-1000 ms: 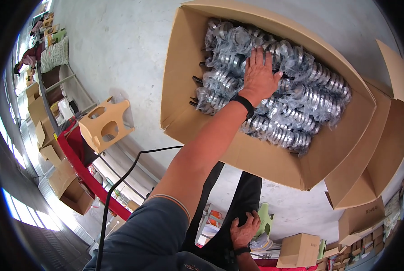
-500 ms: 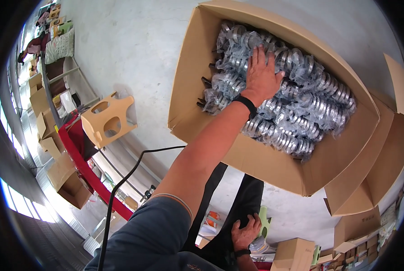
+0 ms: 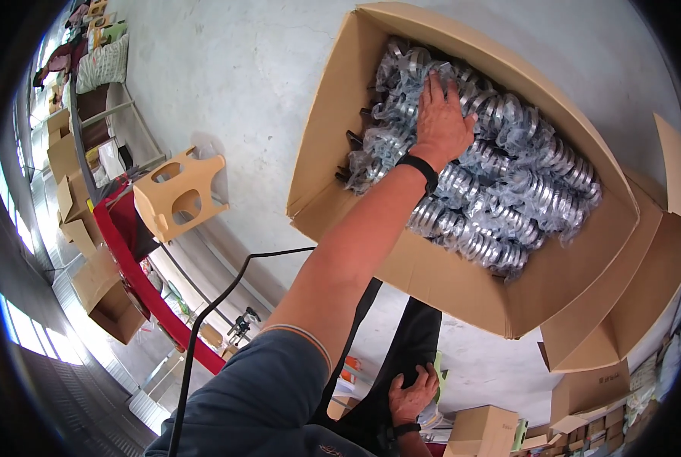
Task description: The recorder picks up small plastic components from a table and packs them into a cardboard box.
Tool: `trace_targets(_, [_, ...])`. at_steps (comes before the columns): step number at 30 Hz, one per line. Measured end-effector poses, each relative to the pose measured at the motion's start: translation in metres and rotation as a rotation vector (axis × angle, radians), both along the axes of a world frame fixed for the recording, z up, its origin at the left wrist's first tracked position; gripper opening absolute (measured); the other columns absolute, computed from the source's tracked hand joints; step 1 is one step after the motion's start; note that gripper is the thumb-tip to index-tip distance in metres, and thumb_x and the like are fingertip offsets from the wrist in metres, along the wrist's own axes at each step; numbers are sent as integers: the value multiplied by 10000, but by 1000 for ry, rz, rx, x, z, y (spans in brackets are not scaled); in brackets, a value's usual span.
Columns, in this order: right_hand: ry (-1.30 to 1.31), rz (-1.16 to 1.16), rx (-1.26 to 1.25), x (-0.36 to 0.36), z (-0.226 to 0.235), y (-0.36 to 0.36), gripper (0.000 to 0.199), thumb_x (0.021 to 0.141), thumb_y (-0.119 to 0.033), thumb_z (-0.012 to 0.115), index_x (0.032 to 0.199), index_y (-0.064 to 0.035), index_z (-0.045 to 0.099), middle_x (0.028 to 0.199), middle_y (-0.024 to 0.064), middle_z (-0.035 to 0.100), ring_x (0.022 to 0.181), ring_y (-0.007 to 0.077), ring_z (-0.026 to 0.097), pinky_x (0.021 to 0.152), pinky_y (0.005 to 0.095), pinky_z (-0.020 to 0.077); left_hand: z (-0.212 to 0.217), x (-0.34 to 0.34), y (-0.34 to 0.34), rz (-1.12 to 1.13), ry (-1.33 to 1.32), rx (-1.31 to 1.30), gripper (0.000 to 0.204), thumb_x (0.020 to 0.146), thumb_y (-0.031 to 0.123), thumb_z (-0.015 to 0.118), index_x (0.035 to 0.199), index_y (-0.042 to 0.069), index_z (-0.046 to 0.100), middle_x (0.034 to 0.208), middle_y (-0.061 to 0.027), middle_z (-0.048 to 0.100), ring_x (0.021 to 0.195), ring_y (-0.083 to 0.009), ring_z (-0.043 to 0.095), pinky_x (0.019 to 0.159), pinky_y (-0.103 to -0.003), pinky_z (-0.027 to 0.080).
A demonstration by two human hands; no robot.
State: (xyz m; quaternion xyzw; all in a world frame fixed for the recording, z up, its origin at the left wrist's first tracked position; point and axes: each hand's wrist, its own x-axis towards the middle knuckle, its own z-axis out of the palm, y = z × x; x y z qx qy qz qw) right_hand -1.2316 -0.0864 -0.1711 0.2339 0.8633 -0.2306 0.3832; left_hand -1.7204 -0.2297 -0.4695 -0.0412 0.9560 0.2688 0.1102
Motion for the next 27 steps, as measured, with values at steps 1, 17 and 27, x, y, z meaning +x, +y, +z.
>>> trace_targets(1, [0, 2, 0, -1, 0, 0, 517, 837, -217, 774, 1292, -15, 634, 1445, 273, 587, 1369, 503, 538, 1169, 622, 429, 0, 1, 0, 2, 0, 0, 877, 987, 399, 745, 1616, -123, 428, 1732, -443, 220, 1632, -561, 248, 1354, -575, 246])
trace_targets(17, [-11, 46, 4, -6, 0, 3, 534, 837, -247, 770, 1304, -25, 633, 1451, 263, 588, 1371, 493, 539, 1169, 612, 431, -1, 9, -5, -14, 89, 214, 775, 956, 213, 770, 1572, -136, 454, 1695, -410, 305, 1575, -575, 324, 1336, -570, 293])
trace_targets(27, [-15, 60, 12, -7, -2, 1, 534, 834, -258, 774, 1301, -36, 641, 1451, 252, 592, 1368, 481, 542, 1168, 613, 427, -3, -11, -19, 71, 169, 238, 685, 937, 147, 751, 1533, -88, 507, 1592, -302, 525, 1451, -488, 478, 1271, -522, 393])
